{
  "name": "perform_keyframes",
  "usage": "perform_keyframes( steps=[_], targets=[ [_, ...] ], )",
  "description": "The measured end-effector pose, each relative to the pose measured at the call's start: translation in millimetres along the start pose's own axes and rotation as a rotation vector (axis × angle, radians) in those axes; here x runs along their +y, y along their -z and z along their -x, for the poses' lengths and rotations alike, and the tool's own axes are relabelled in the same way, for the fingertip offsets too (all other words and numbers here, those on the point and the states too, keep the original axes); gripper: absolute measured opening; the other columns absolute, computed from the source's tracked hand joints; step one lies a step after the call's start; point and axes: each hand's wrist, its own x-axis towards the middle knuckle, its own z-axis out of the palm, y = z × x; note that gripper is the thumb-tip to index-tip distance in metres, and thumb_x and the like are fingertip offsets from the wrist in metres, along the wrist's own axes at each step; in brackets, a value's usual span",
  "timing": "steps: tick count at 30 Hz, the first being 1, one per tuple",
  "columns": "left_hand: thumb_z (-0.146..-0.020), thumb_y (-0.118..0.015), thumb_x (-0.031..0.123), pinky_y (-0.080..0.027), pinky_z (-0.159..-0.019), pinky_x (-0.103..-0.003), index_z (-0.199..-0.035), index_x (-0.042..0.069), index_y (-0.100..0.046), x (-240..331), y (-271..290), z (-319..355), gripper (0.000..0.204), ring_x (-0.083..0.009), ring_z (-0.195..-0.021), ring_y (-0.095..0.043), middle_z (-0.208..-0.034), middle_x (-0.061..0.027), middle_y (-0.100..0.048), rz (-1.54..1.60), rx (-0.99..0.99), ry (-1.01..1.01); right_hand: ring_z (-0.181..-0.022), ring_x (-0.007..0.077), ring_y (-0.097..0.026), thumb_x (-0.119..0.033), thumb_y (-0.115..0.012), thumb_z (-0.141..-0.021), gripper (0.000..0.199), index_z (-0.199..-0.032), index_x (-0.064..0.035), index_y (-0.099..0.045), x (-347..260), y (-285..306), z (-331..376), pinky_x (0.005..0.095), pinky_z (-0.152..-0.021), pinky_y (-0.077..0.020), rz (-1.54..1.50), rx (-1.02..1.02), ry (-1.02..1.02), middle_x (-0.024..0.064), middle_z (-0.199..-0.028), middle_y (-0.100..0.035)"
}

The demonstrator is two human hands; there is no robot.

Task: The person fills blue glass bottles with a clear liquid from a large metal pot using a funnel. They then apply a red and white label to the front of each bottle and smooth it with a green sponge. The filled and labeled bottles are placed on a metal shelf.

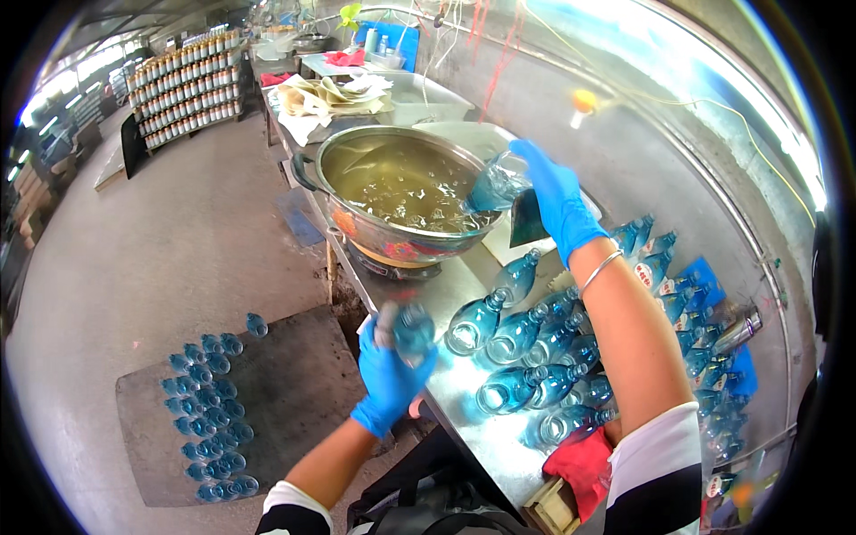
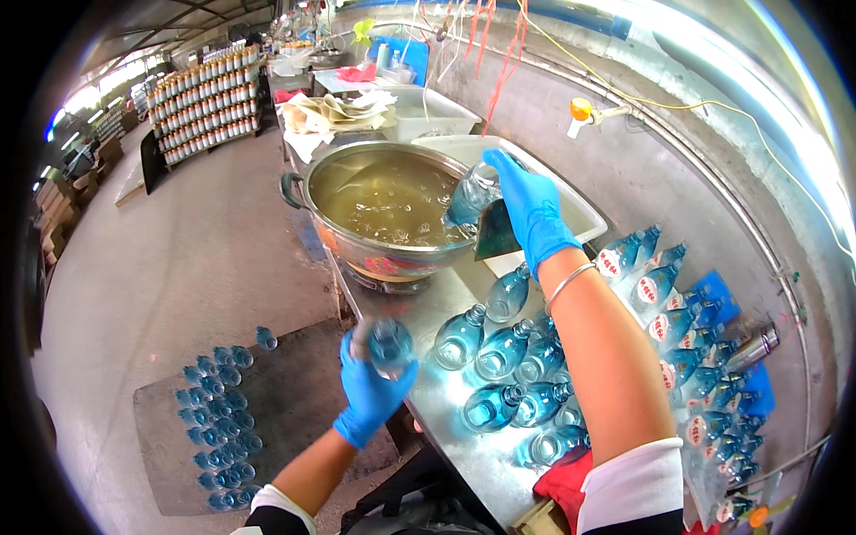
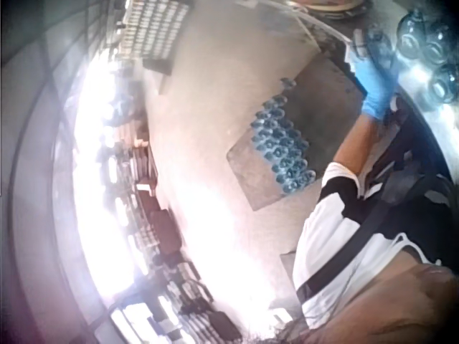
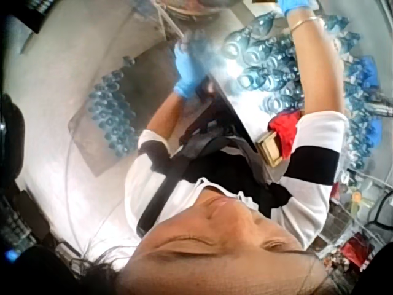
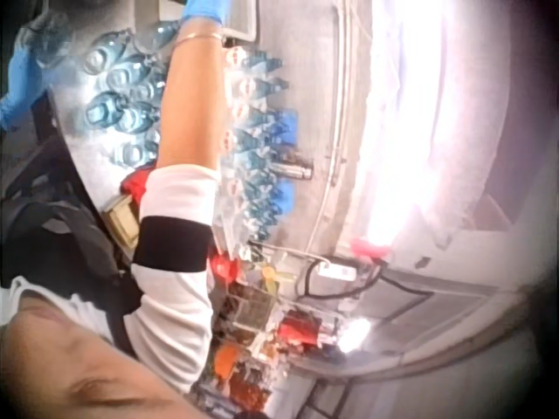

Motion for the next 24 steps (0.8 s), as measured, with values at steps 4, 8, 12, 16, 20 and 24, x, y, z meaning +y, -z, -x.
perform_keyframes(
  steps=[4,8,12,16,20,24],
  targets=[
    [-0.058,-0.08,0.016,-0.047,-0.083,-0.04,-0.13,0.011,-0.036,-33.8,-15.4,-33.4,0.085,-0.0347,-0.103,-0.051,-0.115,-0.0165,-0.047,-0.182,-0.039,0.072,-0.083,0.017,-0.057,-0.052,-0.069,-0.068,0.067,-0.101,0.0066,-0.065,12.9,-0.8,-12.2,0.0296,-0.075,-0.0436,-0.014,0.002,0.027,0.0113,-0.095,-0.064],
    [-0.057,-0.082,0.02,-0.046,-0.085,-0.04,-0.132,0.01,-0.032,-50.0,-25.3,-33.5,0.091,-0.0352,-0.106,-0.05,-0.119,-0.0179,-0.045,-0.176,-0.069,0.152,-0.08,0.017,-0.056,-0.051,-0.07,-0.067,0.066,-0.1,0.006,-0.065,14.4,-5.8,-14.6,0.0303,-0.072,-0.0441,-0.103,-0.031,-0.145,0.0106,-0.092,-0.063],
    [-0.059,-0.082,0.02,-0.044,-0.089,-0.041,-0.13,0.006,-0.034,-40.4,-33.3,-30.9,0.087,-0.0342,-0.109,-0.049,-0.122,-0.0192,-0.044,-0.117,-0.012,0.177,-0.071,0.016,-0.053,-0.048,-0.071,-0.067,0.057,-0.097,0.0003,-0.065,22.4,2.9,-25.1,0.0302,-0.063,-0.0428,-0.177,-0.048,-0.165,0.0084,-0.085,-0.06],
    [-0.061,-0.078,0.013,-0.04,-0.092,-0.044,-0.124,0.003,-0.044,-10.9,-20.1,-33.3,0.072,-0.0335,-0.109,-0.048,-0.12,-0.0192,-0.046,-0.09,0.128,-0.068,-0.061,0.0148,-0.052,-0.041,-0.07,-0.073,0.041,-0.095,-0.0063,-0.066,2.1,7.2,-16.0,0.0296,-0.054,-0.0423,-0.236,-0.15,-0.105,0.0065,-0.077,-0.058],
    [-0.062,-0.079,0.018,-0.04,-0.094,-0.042,-0.125,0.003,-0.044,31.3,-6.9,-95.0,0.073,-0.0342,-0.108,-0.05,-0.118,-0.0182,-0.05,-0.008,0.054,-0.287,-0.079,0.0133,-0.059,-0.034,-0.074,-0.071,0.047,-0.104,-0.0013,-0.064,-7.7,14.2,-22.4,0.027,-0.071,-0.0469,-0.138,-0.314,-0.038,0.0071,-0.095,-0.064],
    [-0.062,-0.082,0.022,-0.043,-0.091,-0.039,-0.127,0.0,-0.039,68.0,-31.0,-183.3,0.081,-0.0335,-0.108,-0.052,-0.115,-0.018,-0.053,0.016,-0.095,-0.383,-0.082,0.0121,-0.062,-0.033,-0.075,-0.071,0.04,-0.097,-0.0044,-0.068,-36.9,19.8,2.2,0.027,-0.074,-0.0483,0.033,-0.322,0.141,0.0056,-0.09,-0.067]
  ],
)
